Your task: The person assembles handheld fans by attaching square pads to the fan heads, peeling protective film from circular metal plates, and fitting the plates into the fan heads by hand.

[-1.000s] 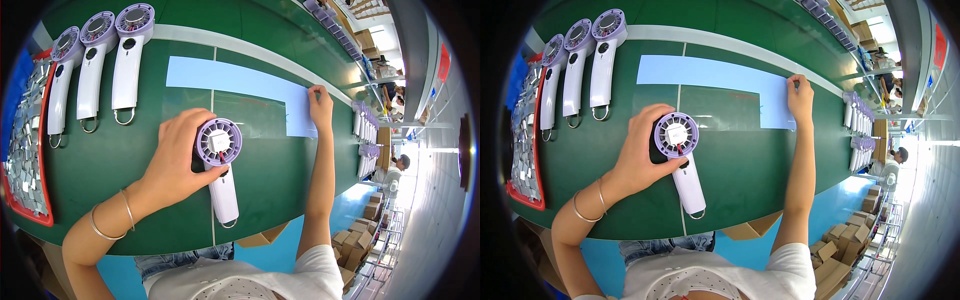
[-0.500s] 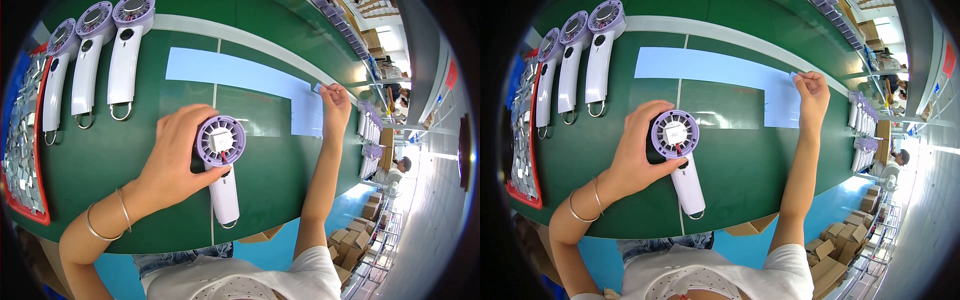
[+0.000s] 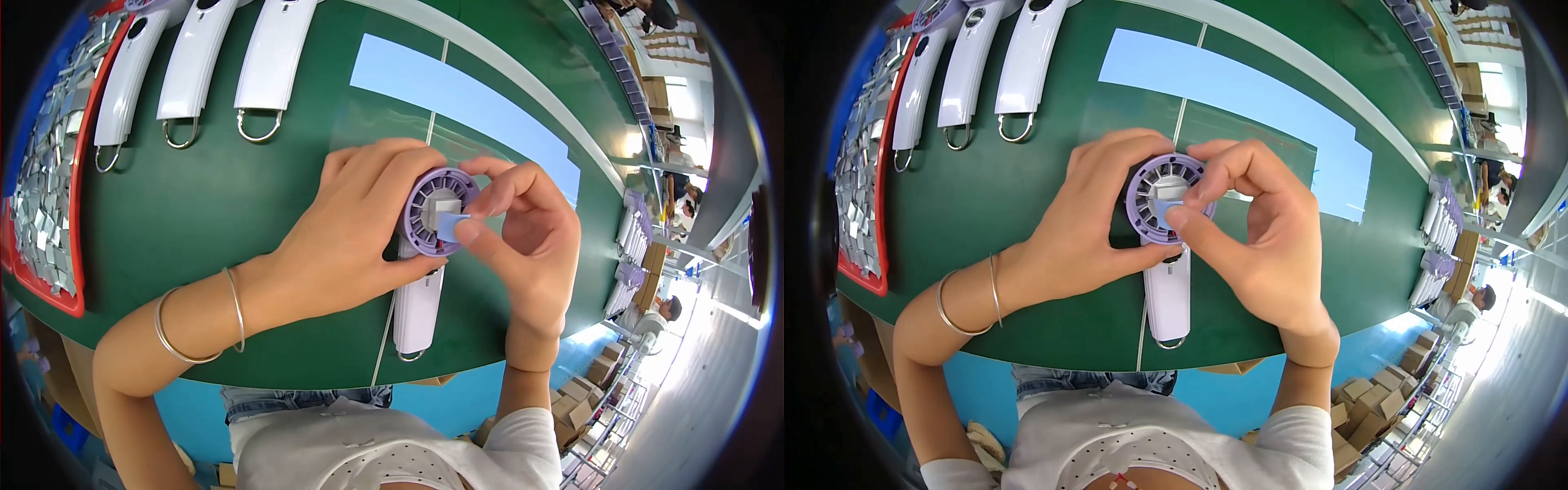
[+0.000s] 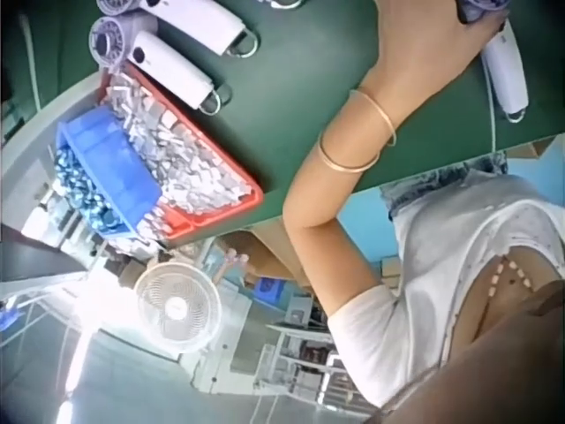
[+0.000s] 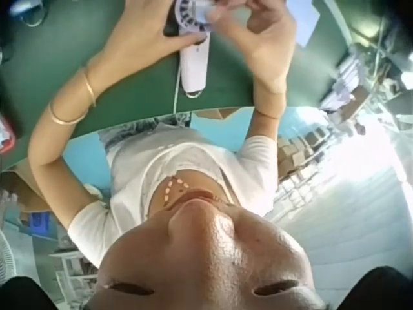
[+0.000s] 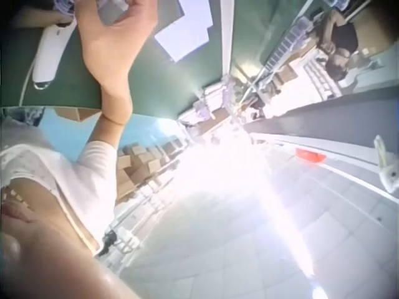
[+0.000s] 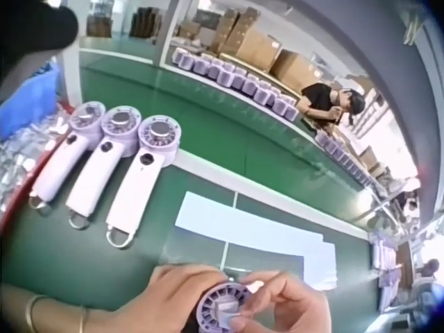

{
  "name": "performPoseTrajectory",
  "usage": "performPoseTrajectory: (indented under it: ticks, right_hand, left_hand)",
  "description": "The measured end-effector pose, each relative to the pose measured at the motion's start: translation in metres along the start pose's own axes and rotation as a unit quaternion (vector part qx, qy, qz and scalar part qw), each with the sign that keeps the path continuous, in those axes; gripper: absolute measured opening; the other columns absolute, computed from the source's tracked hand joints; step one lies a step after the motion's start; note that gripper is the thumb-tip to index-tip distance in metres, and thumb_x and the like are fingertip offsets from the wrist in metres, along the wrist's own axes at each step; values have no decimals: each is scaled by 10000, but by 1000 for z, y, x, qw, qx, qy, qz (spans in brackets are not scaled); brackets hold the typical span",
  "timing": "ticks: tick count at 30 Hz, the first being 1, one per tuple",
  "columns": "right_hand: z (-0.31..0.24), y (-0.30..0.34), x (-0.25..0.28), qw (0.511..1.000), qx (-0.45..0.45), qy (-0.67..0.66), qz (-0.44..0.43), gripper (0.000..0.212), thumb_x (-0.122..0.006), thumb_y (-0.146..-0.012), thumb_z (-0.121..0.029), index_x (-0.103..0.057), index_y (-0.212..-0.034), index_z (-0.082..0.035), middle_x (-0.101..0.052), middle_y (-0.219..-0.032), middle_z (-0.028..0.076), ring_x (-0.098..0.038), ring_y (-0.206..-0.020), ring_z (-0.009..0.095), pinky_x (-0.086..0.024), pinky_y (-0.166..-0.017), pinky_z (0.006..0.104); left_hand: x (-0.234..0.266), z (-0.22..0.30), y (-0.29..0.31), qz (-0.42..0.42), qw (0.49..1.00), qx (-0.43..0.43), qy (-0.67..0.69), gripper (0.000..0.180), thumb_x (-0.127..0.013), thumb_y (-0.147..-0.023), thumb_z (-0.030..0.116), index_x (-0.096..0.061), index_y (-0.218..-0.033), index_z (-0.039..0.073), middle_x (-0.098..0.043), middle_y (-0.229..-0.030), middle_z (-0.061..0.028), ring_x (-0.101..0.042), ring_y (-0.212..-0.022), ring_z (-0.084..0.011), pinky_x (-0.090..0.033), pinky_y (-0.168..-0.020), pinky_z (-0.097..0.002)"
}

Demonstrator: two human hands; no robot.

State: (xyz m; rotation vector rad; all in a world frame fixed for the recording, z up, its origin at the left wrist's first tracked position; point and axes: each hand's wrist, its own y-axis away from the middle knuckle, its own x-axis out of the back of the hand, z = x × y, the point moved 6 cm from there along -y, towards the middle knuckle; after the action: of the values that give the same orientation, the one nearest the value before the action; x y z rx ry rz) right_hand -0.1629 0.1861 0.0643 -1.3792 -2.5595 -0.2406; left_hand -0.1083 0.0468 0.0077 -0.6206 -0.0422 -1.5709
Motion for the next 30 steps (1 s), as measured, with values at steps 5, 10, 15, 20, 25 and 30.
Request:
performPoseTrajectory:
  ticks: [5, 10, 15, 20, 25, 30]
  right_hand:
    - [0, 0, -7, 998, 15, 56, 16, 219, -732, -761, 94, -580, -877, -14, -612, -840, 43, -593, -1095, 199, -454, -928, 327]
    - [3, 0, -6, 998, 22, 61, 23, 225, -726, -753, 106, -577, -873, -14, -604, -839, 42, -597, -1090, 213, -460, -921, 326]
    - [3, -1, -5, 998, 29, 38, 39, 226, -719, -752, 111, -572, -866, -16, -596, -827, 37, -596, -1096, 220, -462, -917, 322]
    - [6, 0, -5, 998, 18, 26, 48, 225, -716, -756, 109, -563, -858, -20, -593, -824, 37, -595, -1097, 219, -460, -915, 318]
    - [6, 0, -5, 998, 11, 20, 51, 230, -715, -758, 109, -555, -854, -25, -589, -819, 34, -594, -1092, 216, -456, -919, 317]
    - [7, 0, -4, 998, 22, 13, 52, 234, -712, -762, 111, -550, -860, -26, -580, -818, 33, -590, -1075, 210, -452, -930, 326]
  left_hand:
    - [0, 2, 0, 28, 999, -28, 7, 693, -827, -720, 191, -462, -1293, 54, -514, -1263, -129, -503, -1187, -309, -332, -1021, -453]
    - [0, 1, 0, 14, 1000, -20, -1, 779, -859, -684, 177, -454, -1338, 59, -511, -1310, -132, -485, -1225, -329, -344, -1037, -431]
    - [0, 1, -1, 15, 1000, -23, 3, 775, -860, -677, 173, -454, -1328, 61, -519, -1293, -133, -500, -1213, -323, -346, -1029, -433]
    - [-2, 1, -1, 16, 999, -26, 8, 774, -858, -669, 158, -454, -1322, 61, -523, -1283, -128, -504, -1209, -317, -344, -1028, -432]
    - [-1, 0, 0, 14, 1000, -24, 7, 783, -861, -662, 156, -454, -1324, 60, -523, -1286, -127, -503, -1213, -318, -343, -1031, -430]
    - [-2, 0, -1, 14, 1000, -24, 8, 791, -863, -655, 151, -455, -1326, 59, -522, -1292, -128, -500, -1218, -320, -346, -1032, -430]
